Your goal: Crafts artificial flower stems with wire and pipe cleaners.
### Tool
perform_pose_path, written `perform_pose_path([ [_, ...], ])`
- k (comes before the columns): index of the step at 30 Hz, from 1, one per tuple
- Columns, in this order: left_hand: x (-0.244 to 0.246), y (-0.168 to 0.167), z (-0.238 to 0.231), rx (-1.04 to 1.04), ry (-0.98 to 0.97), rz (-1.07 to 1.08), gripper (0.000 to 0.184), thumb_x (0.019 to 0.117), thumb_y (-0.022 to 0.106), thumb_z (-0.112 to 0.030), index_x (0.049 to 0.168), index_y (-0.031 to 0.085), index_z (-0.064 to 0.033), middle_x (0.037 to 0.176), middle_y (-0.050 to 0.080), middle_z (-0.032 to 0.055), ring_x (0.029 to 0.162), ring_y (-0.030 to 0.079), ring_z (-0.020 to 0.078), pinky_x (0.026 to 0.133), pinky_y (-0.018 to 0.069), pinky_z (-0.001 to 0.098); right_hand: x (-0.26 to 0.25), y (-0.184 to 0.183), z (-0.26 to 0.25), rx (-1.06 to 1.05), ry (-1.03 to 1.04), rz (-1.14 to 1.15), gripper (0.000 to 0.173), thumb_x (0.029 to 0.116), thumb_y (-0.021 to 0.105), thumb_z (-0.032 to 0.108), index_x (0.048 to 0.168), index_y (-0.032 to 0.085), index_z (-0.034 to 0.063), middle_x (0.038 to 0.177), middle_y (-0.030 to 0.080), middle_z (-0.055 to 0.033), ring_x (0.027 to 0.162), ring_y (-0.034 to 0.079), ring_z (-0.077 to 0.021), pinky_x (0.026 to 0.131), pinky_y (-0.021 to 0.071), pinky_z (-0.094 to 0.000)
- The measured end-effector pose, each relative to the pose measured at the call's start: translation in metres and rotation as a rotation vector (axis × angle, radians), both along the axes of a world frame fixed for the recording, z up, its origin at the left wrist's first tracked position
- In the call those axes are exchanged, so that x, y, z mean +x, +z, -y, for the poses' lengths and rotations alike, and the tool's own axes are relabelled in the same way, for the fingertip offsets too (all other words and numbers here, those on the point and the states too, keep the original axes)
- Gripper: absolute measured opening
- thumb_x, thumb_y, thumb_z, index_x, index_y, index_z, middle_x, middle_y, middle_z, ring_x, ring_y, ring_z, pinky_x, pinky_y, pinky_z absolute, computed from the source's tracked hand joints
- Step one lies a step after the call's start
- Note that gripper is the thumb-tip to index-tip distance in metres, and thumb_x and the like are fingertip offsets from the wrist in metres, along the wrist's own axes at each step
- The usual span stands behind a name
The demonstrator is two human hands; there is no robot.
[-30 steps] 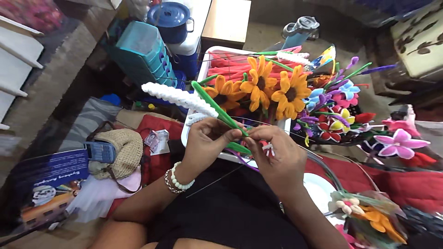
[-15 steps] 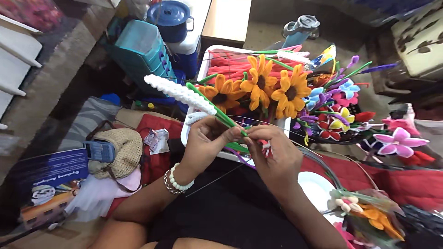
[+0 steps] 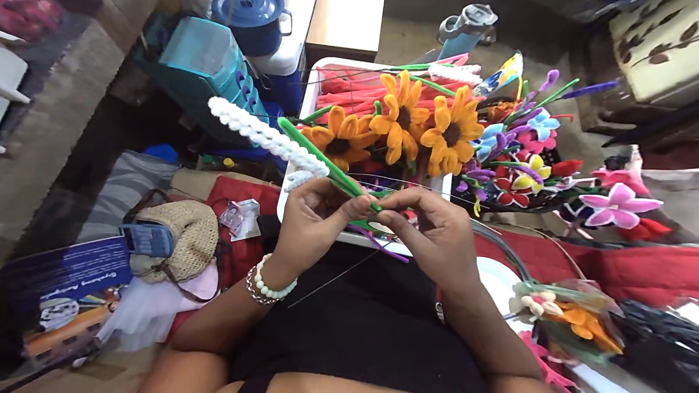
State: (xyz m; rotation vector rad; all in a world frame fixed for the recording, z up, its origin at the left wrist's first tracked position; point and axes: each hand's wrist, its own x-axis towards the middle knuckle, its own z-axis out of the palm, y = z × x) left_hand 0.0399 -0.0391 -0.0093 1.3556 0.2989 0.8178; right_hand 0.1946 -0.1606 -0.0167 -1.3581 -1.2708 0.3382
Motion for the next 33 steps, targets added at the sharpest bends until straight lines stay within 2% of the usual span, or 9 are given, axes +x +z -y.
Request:
perform_pose_path([
  [3,-0.002,0.003,-0.004,0.103,-0.026,-0.028,0.014,0.0910,0.073,-0.001,0.103,0.069,-0.0049,0.093,0.074,0.0010,0.082,0.073,0.0096,0.077,0.0633,0.0266,0.009,0.004,0.000,-0.049,0.148,-0.114,0.015,0.0969,0.071,0.020,0.101,0.072,0.0064,0.094,0.074,0.0026,0.087,0.070,-0.0037,0.082,0.0610,-0.0225],
  [6,-0.003,0.006,-0.006,0.214,-0.040,-0.050,0.012,0.0919,0.072,-0.002,0.103,0.068,-0.0052,0.093,0.073,-0.0017,0.083,0.071,0.0064,0.077,0.0619,0.0240,0.016,0.005,0.000,-0.044,0.234,-0.129,0.013,0.0972,0.071,0.019,0.099,0.072,0.0067,0.094,0.073,0.0032,0.086,0.069,-0.0034,0.081,0.0604,-0.0221],
  [13,-0.003,0.010,-0.007,0.334,0.043,-0.098,0.013,0.0914,0.072,-0.003,0.103,0.067,-0.0021,0.093,0.072,0.0001,0.081,0.072,0.0078,0.075,0.0636,0.0258,0.017,0.013,0.001,0.006,0.094,0.156,0.015,0.0969,0.072,0.022,0.095,0.072,0.0071,0.093,0.071,0.0023,0.086,0.067,-0.0012,0.076,0.0574,-0.0177],
  [19,-0.001,0.011,-0.010,0.374,0.048,-0.079,0.012,0.0923,0.071,-0.003,0.103,0.066,-0.0018,0.093,0.072,-0.0002,0.081,0.071,0.0067,0.074,0.0629,0.0244,0.013,0.021,-0.001,0.026,0.058,0.310,0.013,0.1004,0.066,0.018,0.099,0.071,0.0053,0.098,0.070,-0.0012,0.092,0.066,-0.0033,0.080,0.0566,-0.0188],
  [25,-0.001,0.015,-0.015,0.394,-0.009,-0.067,0.009,0.0934,0.070,-0.004,0.101,0.066,-0.0019,0.091,0.071,0.0002,0.081,0.071,0.0078,0.076,0.0630,0.0256,0.014,0.017,-0.008,0.047,0.117,0.211,0.013,0.0999,0.067,0.017,0.097,0.070,0.0046,0.095,0.070,0.0000,0.086,0.066,-0.0019,0.076,0.0577,-0.0178],
  [29,-0.001,0.014,-0.017,0.428,-0.011,-0.054,0.009,0.0922,0.070,-0.002,0.101,0.067,-0.0024,0.091,0.070,-0.0019,0.083,0.069,0.0048,0.077,0.0615,0.0234,0.012,0.014,-0.010,0.050,0.145,0.107,0.010,0.0989,0.068,0.015,0.097,0.070,0.0051,0.094,0.069,0.0009,0.087,0.067,-0.0039,0.078,0.0598,-0.0222],
  [33,-0.001,0.013,-0.017,0.470,0.001,-0.047,0.008,0.0908,0.071,-0.002,0.098,0.068,-0.0016,0.091,0.071,-0.0013,0.082,0.069,0.0043,0.076,0.0614,0.0228,0.010,0.013,-0.009,0.044,0.148,0.092,0.011,0.0992,0.067,0.015,0.098,0.070,0.0044,0.095,0.070,0.0002,0.087,0.067,-0.0038,0.078,0.0594,-0.0217],
])
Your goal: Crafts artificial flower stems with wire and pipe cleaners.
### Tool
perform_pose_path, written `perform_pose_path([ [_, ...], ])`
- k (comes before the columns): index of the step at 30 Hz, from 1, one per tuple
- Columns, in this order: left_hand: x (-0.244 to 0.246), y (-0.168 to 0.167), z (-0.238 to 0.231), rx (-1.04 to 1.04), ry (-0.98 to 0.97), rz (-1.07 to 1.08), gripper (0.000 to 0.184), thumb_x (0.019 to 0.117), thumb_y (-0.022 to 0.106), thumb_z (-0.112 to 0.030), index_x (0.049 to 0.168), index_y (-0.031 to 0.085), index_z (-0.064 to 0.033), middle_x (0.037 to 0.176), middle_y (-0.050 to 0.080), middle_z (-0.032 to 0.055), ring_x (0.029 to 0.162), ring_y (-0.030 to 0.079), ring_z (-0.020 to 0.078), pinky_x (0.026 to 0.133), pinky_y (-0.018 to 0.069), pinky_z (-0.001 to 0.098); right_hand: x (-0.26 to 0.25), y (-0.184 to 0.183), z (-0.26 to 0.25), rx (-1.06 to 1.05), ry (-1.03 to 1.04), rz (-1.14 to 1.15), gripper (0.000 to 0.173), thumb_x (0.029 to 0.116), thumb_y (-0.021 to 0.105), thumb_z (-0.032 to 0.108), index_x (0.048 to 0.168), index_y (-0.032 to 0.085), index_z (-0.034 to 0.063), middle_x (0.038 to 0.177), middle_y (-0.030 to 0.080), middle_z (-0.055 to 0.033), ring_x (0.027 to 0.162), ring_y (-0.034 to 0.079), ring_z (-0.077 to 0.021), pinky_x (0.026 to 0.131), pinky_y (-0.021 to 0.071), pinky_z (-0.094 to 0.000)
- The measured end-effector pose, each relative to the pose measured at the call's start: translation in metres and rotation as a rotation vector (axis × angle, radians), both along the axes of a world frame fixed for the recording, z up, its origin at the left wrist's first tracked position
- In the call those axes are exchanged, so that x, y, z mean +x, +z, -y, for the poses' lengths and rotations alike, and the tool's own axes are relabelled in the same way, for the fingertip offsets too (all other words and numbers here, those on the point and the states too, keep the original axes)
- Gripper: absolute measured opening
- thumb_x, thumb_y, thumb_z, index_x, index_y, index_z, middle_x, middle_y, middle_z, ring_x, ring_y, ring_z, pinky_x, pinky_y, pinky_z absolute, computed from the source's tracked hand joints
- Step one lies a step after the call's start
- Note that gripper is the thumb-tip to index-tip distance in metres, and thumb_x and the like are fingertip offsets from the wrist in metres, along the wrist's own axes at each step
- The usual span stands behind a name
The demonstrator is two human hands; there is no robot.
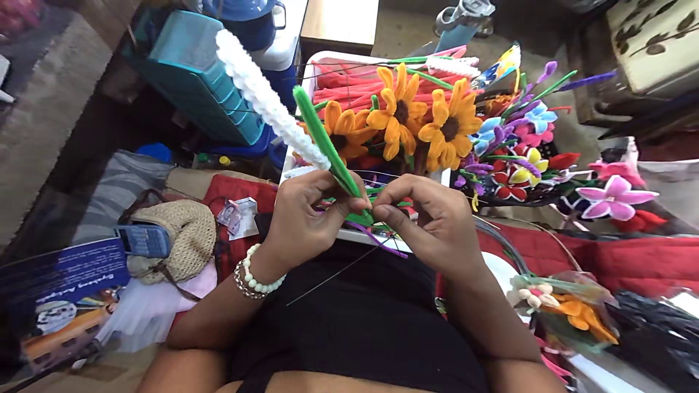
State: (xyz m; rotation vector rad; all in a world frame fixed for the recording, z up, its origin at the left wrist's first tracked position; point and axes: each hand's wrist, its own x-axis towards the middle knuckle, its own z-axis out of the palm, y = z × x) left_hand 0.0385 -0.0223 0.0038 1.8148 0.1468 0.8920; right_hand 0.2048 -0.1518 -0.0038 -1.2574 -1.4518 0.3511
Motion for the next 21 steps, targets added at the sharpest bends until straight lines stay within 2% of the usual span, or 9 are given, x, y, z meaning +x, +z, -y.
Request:
perform_pose_path([
  [10,-0.001,0.004,-0.002,0.148,0.113,-0.018,0.009,0.0939,0.071,-0.007,0.099,0.069,0.0006,0.093,0.071,0.0013,0.085,0.069,0.0051,0.079,0.0607,0.0235,0.003,0.001,0.003,-0.038,-0.032,-0.009,0.015,0.0970,0.072,0.020,0.104,0.072,0.0063,0.098,0.072,0.0018,0.090,0.069,-0.0040,0.080,0.0601,-0.0215],
  [15,-0.001,0.003,-0.001,0.264,0.224,-0.029,0.012,0.0949,0.070,-0.009,0.099,0.071,0.0020,0.093,0.072,0.0038,0.087,0.069,0.0055,0.081,0.0602,0.0239,-0.003,0.006,0.005,-0.034,-0.131,0.161,0.014,0.0969,0.071,0.019,0.101,0.074,0.0059,0.097,0.071,0.0002,0.088,0.067,-0.0018,0.077,0.0573,-0.0178],
  [21,0.002,0.002,0.005,0.322,0.337,-0.046,0.014,0.0953,0.071,-0.012,0.096,0.071,0.0024,0.091,0.072,0.0057,0.085,0.070,0.0068,0.079,0.0603,0.0252,-0.015,0.004,0.004,0.036,-0.275,0.307,0.008,0.0944,0.072,0.015,0.096,0.075,0.0070,0.095,0.074,-0.0031,0.095,0.069,-0.0079,0.085,0.0557,-0.0216],
])
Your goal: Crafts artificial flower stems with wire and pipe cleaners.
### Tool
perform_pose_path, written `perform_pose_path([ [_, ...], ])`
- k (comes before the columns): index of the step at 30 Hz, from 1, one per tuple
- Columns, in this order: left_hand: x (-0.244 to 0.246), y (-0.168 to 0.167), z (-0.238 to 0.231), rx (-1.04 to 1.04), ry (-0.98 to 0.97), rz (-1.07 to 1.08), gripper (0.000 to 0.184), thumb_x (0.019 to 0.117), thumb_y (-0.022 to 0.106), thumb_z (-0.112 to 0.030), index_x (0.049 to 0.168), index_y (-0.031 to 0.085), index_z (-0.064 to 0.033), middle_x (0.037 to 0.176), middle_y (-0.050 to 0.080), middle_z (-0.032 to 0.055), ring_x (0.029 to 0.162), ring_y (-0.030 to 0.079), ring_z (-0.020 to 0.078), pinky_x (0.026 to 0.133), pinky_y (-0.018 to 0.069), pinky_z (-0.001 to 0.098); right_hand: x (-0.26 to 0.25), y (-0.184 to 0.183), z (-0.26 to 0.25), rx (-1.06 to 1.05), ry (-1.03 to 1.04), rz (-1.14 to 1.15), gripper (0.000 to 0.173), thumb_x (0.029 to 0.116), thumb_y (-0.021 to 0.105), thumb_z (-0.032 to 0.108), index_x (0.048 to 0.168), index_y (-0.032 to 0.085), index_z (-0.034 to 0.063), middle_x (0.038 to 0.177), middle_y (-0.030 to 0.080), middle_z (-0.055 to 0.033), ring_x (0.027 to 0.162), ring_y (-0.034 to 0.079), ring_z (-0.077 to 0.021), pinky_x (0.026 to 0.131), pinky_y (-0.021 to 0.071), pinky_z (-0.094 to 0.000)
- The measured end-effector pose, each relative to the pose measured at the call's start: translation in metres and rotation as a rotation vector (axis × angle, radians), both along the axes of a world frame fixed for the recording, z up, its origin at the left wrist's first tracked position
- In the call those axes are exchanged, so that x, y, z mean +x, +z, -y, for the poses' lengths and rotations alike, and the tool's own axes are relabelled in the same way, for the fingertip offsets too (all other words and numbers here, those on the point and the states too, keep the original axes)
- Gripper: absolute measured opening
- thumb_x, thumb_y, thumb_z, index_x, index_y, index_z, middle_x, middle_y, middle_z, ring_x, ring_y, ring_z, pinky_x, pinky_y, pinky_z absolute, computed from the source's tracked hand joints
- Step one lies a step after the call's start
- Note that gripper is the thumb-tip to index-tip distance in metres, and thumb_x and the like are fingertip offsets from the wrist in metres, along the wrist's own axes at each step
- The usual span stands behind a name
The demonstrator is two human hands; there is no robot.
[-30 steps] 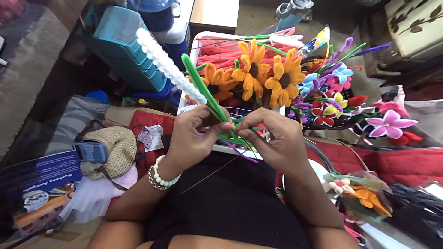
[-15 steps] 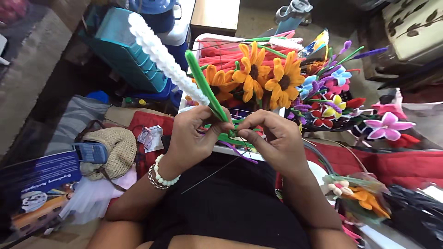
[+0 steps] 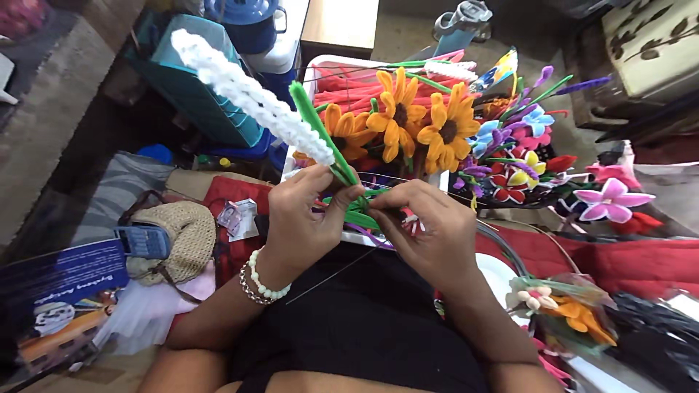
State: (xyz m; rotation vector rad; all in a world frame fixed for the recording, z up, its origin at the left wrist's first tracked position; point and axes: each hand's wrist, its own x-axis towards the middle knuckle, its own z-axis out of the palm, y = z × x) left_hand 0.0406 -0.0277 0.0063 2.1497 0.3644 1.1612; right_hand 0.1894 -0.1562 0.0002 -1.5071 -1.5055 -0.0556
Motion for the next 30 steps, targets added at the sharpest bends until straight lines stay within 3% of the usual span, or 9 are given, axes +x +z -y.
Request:
perform_pose_path([
  [5,0.001,-0.003,-0.001,-0.007,-0.004,0.030,0.014,0.0957,0.071,-0.011,0.097,0.070,0.0030,0.092,0.071,0.0058,0.085,0.069,0.0066,0.078,0.0598,0.0246,-0.008,-0.005,-0.002,0.056,-0.034,0.025,0.006,0.0934,0.072,0.012,0.095,0.074,0.0064,0.093,0.073,-0.0038,0.094,0.068,-0.0096,0.089,0.0546,-0.0253],
  [9,-0.001,-0.004,-0.004,-0.056,-0.088,0.024,0.014,0.0967,0.069,-0.011,0.101,0.068,0.0019,0.096,0.069,0.0047,0.089,0.067,0.0063,0.082,0.0591,0.0246,-0.005,-0.006,-0.002,0.042,0.013,-0.091,0.010,0.0963,0.068,0.013,0.098,0.071,0.0040,0.095,0.069,-0.0035,0.089,0.065,-0.0049,0.079,0.0556,-0.0192],
  [13,-0.001,-0.006,-0.007,-0.092,-0.143,0.018,0.014,0.0976,0.067,-0.012,0.102,0.066,0.0013,0.095,0.067,0.0041,0.089,0.066,0.0066,0.082,0.0588,0.0249,-0.005,-0.012,-0.002,0.028,0.092,-0.245,0.011,0.0995,0.065,0.015,0.102,0.067,0.0048,0.100,0.068,-0.0021,0.092,0.066,-0.0046,0.079,0.0583,-0.0220],
  [17,0.000,-0.005,-0.005,-0.060,-0.095,-0.005,0.016,0.0975,0.065,-0.013,0.102,0.066,0.0030,0.093,0.067,0.0050,0.087,0.066,0.0054,0.080,0.0584,0.0235,-0.008,-0.016,-0.004,0.036,0.083,-0.270,0.017,0.0942,0.076,0.020,0.100,0.070,0.0059,0.100,0.071,-0.0029,0.090,0.068,-0.0048,0.077,0.0582,-0.0205],
  [21,0.000,-0.006,-0.003,-0.048,-0.051,-0.015,0.018,0.0974,0.065,-0.015,0.101,0.065,0.0027,0.090,0.067,0.0045,0.084,0.066,0.0050,0.078,0.0579,0.0231,-0.011,-0.019,-0.004,0.089,0.043,-0.260,0.010,0.0918,0.075,0.012,0.098,0.070,0.0060,0.099,0.072,-0.0034,0.093,0.070,-0.0065,0.080,0.0602,-0.0223],
  [25,0.001,-0.009,-0.003,-0.268,-0.196,0.036,0.016,0.0993,0.065,-0.014,0.106,0.061,-0.0006,0.093,0.068,0.0011,0.084,0.068,0.0057,0.077,0.0604,0.0244,-0.011,-0.017,-0.004,0.097,0.095,-0.434,0.010,0.0902,0.076,0.007,0.098,0.070,0.0049,0.098,0.072,-0.0030,0.086,0.070,-0.0068,0.074,0.0618,-0.0228],
  [30,0.001,-0.012,-0.002,-0.675,-0.391,0.150,0.019,0.0958,0.071,-0.009,0.111,0.060,-0.0088,0.098,0.069,0.0006,0.088,0.068,0.0092,0.079,0.0597,0.0247,-0.007,-0.016,-0.003,0.077,0.128,-0.512,0.012,0.0905,0.076,0.008,0.100,0.069,0.0061,0.098,0.072,-0.0010,0.087,0.070,-0.0070,0.077,0.0618,-0.0239],
])
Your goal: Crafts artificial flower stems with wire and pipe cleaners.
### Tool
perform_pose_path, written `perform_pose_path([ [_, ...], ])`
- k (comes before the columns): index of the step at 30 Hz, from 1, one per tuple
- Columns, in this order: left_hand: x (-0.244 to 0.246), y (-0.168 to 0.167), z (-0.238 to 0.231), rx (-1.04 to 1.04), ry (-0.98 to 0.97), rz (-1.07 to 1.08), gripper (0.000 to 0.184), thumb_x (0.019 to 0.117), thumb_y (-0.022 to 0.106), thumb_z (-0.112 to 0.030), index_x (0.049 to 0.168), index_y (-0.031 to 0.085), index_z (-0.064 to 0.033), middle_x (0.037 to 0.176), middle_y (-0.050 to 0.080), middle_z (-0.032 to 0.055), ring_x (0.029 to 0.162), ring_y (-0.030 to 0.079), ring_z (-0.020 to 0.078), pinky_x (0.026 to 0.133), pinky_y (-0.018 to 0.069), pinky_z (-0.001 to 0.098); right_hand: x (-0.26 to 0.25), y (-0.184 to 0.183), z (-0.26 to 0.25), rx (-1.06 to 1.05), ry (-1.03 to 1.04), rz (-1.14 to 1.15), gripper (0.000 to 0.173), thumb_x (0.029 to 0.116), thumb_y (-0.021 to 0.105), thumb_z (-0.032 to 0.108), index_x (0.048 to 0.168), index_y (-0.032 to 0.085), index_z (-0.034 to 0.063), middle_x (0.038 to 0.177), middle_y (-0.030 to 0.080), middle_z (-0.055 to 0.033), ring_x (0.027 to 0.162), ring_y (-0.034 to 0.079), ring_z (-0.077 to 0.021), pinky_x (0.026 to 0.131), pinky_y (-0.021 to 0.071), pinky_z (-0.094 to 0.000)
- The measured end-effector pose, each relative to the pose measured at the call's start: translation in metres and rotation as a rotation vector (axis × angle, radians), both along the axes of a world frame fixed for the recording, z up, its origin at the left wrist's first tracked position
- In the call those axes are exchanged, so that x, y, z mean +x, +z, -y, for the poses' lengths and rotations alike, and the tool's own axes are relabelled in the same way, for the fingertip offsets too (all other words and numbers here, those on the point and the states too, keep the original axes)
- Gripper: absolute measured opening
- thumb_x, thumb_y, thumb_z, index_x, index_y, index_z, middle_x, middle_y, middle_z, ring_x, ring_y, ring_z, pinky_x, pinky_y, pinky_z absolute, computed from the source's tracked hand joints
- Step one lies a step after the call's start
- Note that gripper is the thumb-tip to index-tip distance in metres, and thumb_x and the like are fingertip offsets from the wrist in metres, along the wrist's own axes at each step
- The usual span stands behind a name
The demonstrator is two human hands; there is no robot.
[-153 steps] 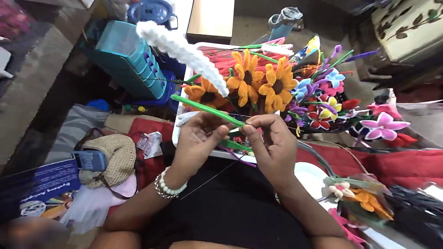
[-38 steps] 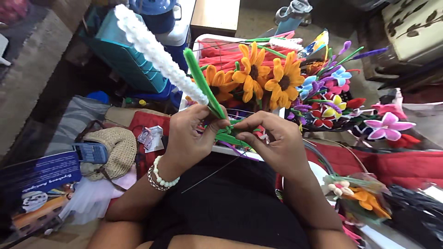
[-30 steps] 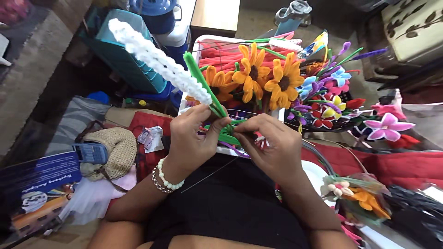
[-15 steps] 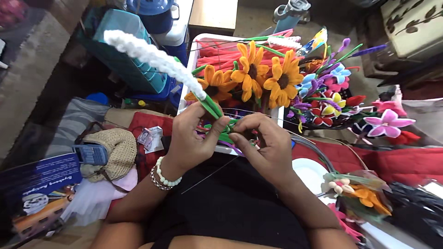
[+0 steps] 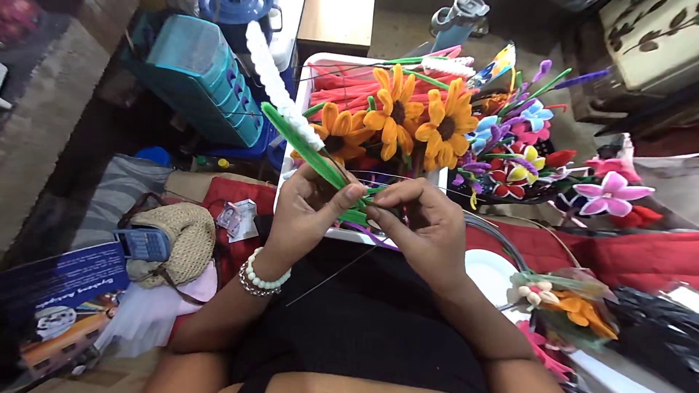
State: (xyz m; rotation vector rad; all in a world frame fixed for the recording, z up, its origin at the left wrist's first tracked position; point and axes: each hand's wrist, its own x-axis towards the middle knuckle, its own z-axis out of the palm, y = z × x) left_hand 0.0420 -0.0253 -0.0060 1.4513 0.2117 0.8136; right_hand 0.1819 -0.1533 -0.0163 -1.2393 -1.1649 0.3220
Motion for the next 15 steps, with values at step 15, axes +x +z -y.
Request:
perform_pose_path([
  [15,0.0019,-0.0012,0.0039,0.025,0.141,0.012,0.013,0.0925,0.073,-0.004,0.104,0.067,-0.0072,0.093,0.074,-0.0007,0.080,0.071,0.0072,0.076,0.0617,0.0248,0.0039,0.0075,-0.0002,0.030,-0.026,0.218,0.009,0.0972,0.071,0.014,0.101,0.068,0.0063,0.099,0.072,-0.0014,0.090,0.070,-0.0061,0.077,0.0608,-0.0230],
])
